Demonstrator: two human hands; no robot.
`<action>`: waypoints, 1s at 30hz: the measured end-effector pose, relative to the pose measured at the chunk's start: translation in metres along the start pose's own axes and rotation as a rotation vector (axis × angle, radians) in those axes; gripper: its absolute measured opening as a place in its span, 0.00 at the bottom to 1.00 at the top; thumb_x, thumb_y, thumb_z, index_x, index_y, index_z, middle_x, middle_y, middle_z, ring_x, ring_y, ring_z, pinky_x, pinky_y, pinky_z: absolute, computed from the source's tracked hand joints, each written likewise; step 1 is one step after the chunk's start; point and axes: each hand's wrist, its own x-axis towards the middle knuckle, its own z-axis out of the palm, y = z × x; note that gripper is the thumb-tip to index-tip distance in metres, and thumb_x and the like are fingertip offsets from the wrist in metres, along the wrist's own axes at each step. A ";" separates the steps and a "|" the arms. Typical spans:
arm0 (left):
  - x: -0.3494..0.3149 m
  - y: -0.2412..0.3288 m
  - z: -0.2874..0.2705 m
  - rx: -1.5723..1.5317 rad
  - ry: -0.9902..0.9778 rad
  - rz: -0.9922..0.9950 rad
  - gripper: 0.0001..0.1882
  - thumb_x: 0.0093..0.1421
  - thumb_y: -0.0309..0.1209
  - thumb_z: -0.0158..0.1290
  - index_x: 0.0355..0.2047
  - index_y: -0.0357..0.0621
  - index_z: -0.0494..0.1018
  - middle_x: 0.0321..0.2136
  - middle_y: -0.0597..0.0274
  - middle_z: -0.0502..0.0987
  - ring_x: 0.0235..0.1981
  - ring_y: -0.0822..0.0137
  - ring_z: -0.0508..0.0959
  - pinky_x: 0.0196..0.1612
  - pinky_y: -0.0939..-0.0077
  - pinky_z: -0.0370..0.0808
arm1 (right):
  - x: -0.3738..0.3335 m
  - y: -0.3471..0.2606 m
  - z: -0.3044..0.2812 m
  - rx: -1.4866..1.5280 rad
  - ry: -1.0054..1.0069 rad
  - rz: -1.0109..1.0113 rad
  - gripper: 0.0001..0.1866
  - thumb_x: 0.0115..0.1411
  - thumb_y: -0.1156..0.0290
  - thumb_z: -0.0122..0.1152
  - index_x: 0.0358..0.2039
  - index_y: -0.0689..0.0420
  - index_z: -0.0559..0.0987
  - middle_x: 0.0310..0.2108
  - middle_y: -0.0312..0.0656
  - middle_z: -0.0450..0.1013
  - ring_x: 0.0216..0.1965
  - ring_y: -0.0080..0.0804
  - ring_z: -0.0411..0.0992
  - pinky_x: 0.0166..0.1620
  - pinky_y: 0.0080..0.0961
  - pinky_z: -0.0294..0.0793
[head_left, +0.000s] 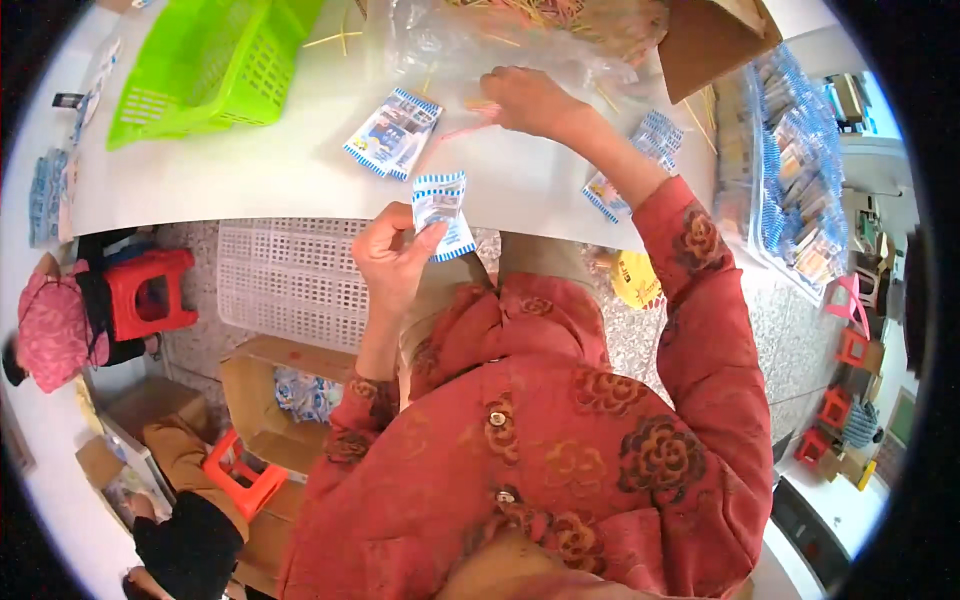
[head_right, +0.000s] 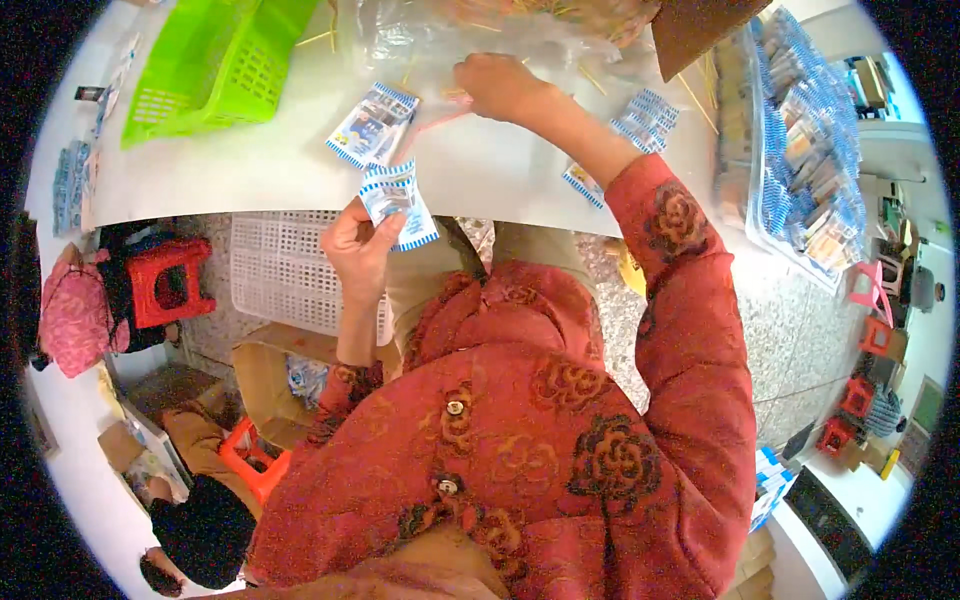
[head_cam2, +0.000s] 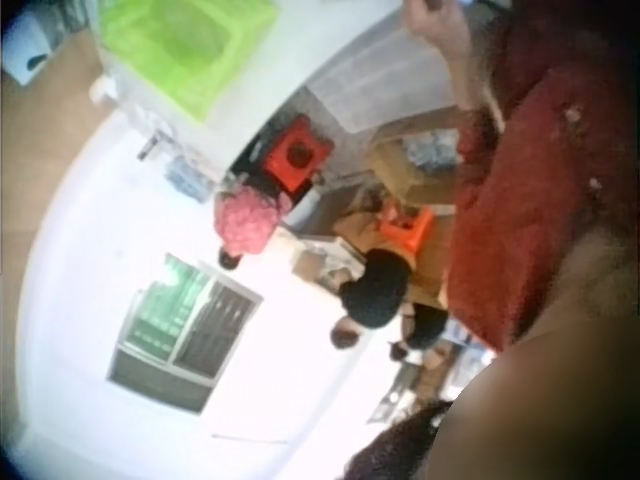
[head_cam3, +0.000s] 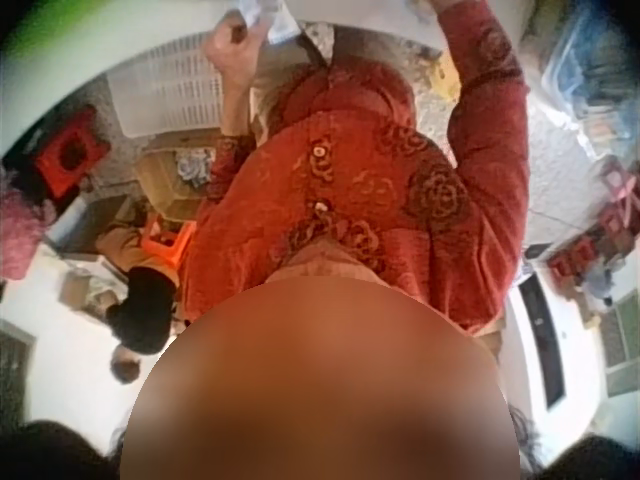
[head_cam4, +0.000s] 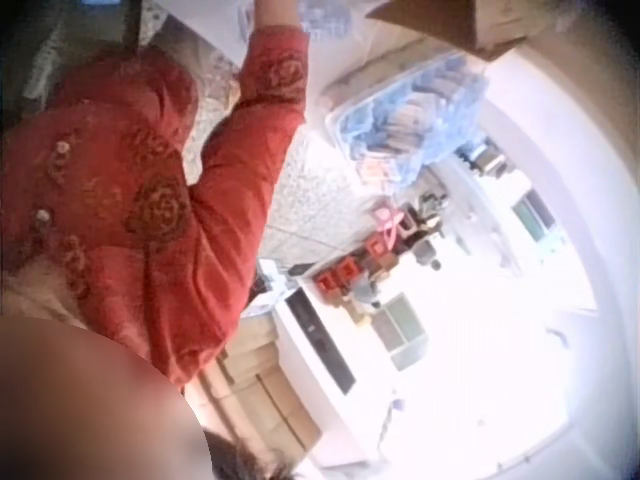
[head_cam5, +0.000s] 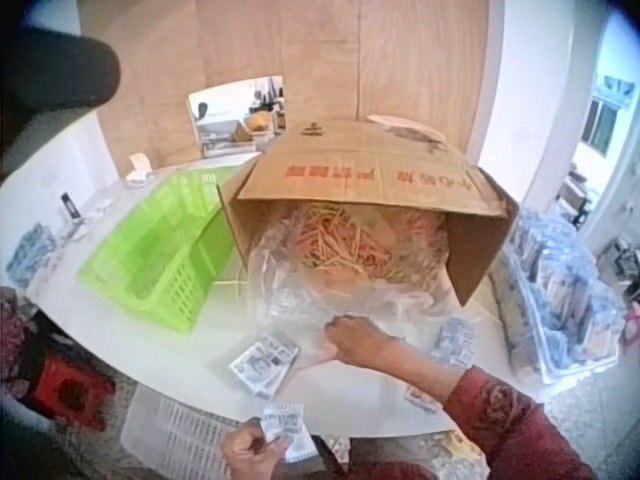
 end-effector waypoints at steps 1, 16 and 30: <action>0.000 -0.001 0.000 0.008 -0.006 0.010 0.05 0.49 0.16 0.59 0.26 0.33 0.73 0.24 0.65 0.74 0.25 0.79 0.69 0.29 0.84 0.65 | 0.000 0.000 0.000 0.002 0.000 0.002 0.13 0.47 0.70 0.60 0.33 0.63 0.75 0.34 0.52 0.72 0.41 0.51 0.72 0.41 0.42 0.73; 0.007 -0.006 0.008 0.064 -0.022 -0.033 0.06 0.50 0.20 0.60 0.25 0.32 0.73 0.23 0.66 0.74 0.23 0.80 0.69 0.25 0.87 0.63 | -0.005 -0.016 0.006 0.017 0.068 -0.056 0.05 0.43 0.80 0.58 0.24 0.61 0.78 0.26 0.52 0.74 0.32 0.51 0.75 0.34 0.39 0.75; 0.004 -0.002 0.003 0.121 -0.009 -0.069 0.05 0.50 0.16 0.58 0.25 0.32 0.71 0.23 0.67 0.71 0.24 0.80 0.67 0.27 0.86 0.64 | -0.013 -0.050 0.017 -0.249 0.075 0.004 0.15 0.39 0.81 0.62 0.31 0.65 0.73 0.27 0.50 0.73 0.35 0.42 0.75 0.34 0.27 0.76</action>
